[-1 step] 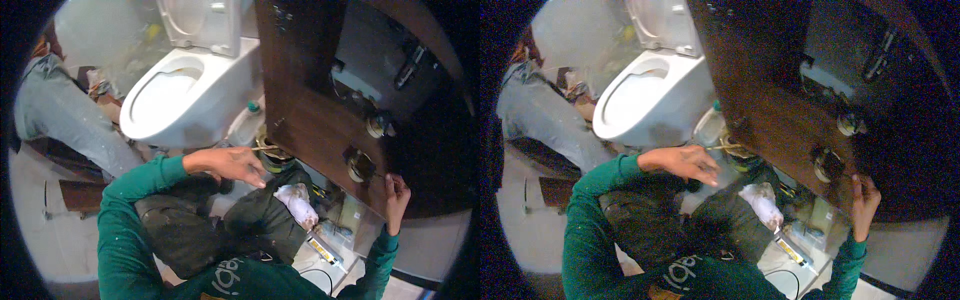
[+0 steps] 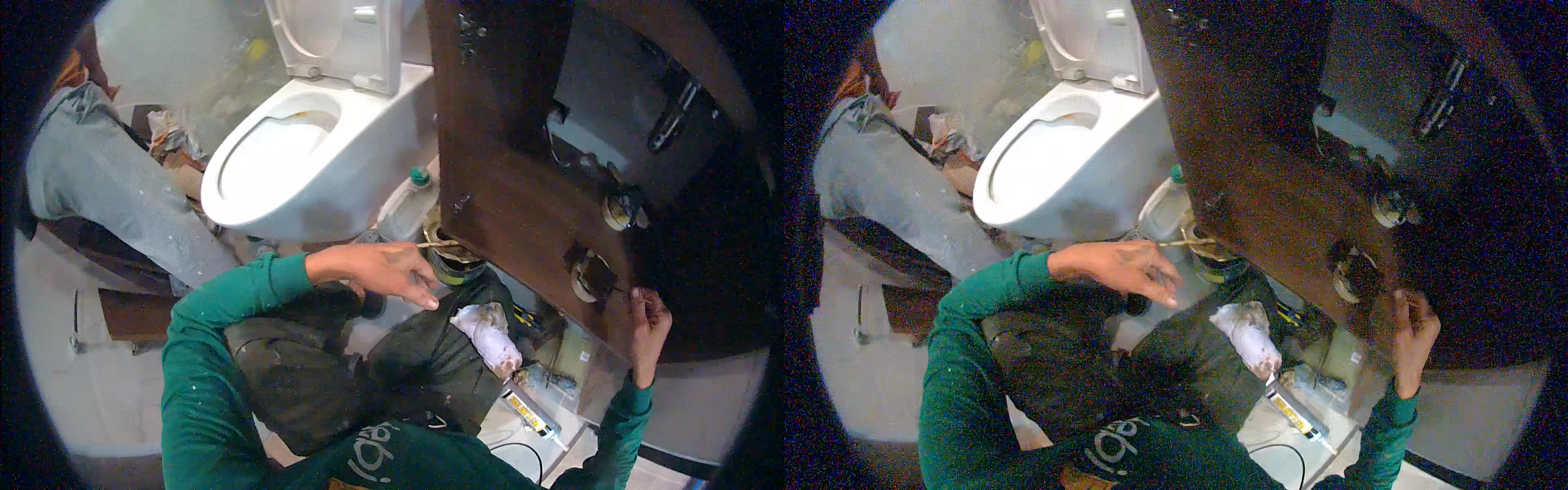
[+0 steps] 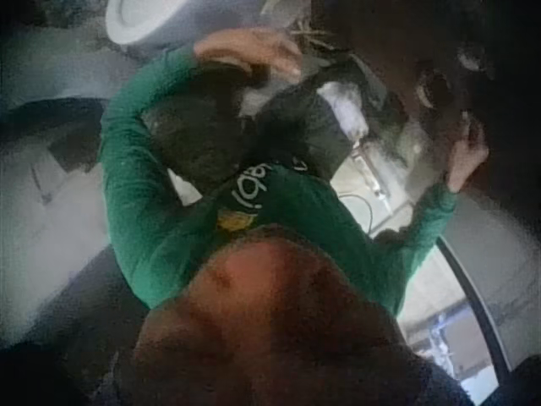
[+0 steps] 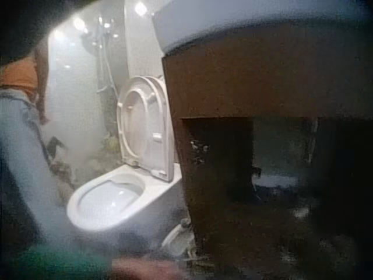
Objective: The person sits on the bathroom floor and paints the interior of a wooden cabinet under the sink using a small brush. They repeatedly dip the brush into a paint container and apply paint to the cabinet's inner surfaces, including the door and side panels.
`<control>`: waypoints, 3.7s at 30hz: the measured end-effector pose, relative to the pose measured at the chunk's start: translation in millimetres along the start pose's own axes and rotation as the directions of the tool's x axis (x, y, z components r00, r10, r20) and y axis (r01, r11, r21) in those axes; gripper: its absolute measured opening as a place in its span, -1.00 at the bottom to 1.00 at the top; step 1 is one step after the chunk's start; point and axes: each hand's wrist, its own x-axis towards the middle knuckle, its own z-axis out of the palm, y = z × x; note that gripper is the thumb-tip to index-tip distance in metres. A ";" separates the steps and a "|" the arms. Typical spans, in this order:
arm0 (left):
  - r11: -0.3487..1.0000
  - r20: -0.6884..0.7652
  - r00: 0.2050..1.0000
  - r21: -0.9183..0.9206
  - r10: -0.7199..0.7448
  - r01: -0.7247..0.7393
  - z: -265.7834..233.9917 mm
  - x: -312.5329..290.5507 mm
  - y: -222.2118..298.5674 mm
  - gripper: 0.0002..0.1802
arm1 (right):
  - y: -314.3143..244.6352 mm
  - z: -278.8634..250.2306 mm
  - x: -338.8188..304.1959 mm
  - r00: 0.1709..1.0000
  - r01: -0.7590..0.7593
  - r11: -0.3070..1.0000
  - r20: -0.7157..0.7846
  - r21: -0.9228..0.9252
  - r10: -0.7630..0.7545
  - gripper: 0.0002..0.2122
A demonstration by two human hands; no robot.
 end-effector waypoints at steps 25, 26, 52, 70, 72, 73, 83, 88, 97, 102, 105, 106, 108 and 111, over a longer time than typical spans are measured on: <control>0.985 -0.037 0.992 -0.129 -0.120 0.114 -10.1 -0.7 6.8 -0.43 | -11.1 0.1 20.7 0.997 -0.042 0.994 -0.074 -0.103 0.034 -0.79; 0.991 -0.035 0.993 -0.084 -0.112 0.108 -11.4 -0.4 7.9 -0.43 | -11.9 -0.9 21.4 0.990 -0.042 0.986 -0.136 -0.161 0.020 -0.79; 0.987 -0.032 0.990 -0.091 -0.137 0.133 -10.2 -1.6 7.5 -0.46 | -14.8 -5.2 15.6 0.998 -0.009 0.992 -0.070 -0.128 0.000 -0.76; 0.935 0.334 0.897 0.301 -0.289 0.189 -7.2 4.5 -95.8 -0.16 | -5.9 -23.0 -23.5 0.960 -0.238 0.965 -0.124 0.111 0.251 -0.81; 0.936 0.282 0.903 0.232 -0.324 0.263 -8.8 8.9 -119.9 -0.17 | -9.7 -25.9 -30.2 0.958 -0.205 0.964 -0.168 0.167 0.233 -0.81; 0.929 0.266 0.896 0.207 -0.356 0.308 -7.7 9.7 -130.3 -0.17 | -14.1 -29.6 -33.1 0.941 -0.240 0.953 -0.197 0.185 0.275 -0.82; 0.972 0.155 0.968 -0.095 -0.198 0.214 17.4 -30.6 -156.8 -0.54 | -37.8 -86.7 -5.9 0.891 -0.045 0.997 -0.454 -0.069 0.009 -0.80; 0.966 0.126 0.985 -0.218 -0.114 0.140 15.5 -45.4 -152.0 -0.65 | 32.3 -6.7 36.2 0.798 0.008 0.983 -0.592 -0.182 -0.116 -0.77; 0.964 0.181 0.979 -0.228 -0.095 0.136 14.4 -44.8 -142.7 -0.66 | 119.6 61.3 91.4 0.896 -0.342 0.886 -0.394 -0.313 0.207 -0.47; 0.954 0.205 0.964 -0.213 -0.168 0.212 10.4 -48.1 -125.1 -0.67 | 170.3 70.8 124.8 0.898 -0.358 0.880 -0.372 -0.311 0.234 -0.48; 0.937 0.199 0.965 -0.268 -0.172 0.222 9.7 -47.6 -119.4 -0.69 | 205.6 81.7 140.8 0.880 -0.253 0.967 -0.415 0.002 0.231 -0.52; 0.940 0.200 0.948 -0.186 -0.247 0.284 8.6 -47.6 -119.1 -0.69 | 214.4 85.0 145.5 0.871 -0.209 0.971 -0.431 0.113 0.238 -0.54; 0.932 0.192 0.916 -0.022 -0.351 0.362 6.8 -48.6 -120.5 -0.70 | 225.9 87.1 153.0 0.875 -0.273 0.962 -0.418 -0.005 0.246 -0.56; 0.932 0.239 0.935 -0.191 -0.261 0.308 10.4 -42.0 -128.5 -0.67 | 223.7 84.2 160.5 0.903 -0.363 0.791 -0.396 -0.494 0.167 -0.57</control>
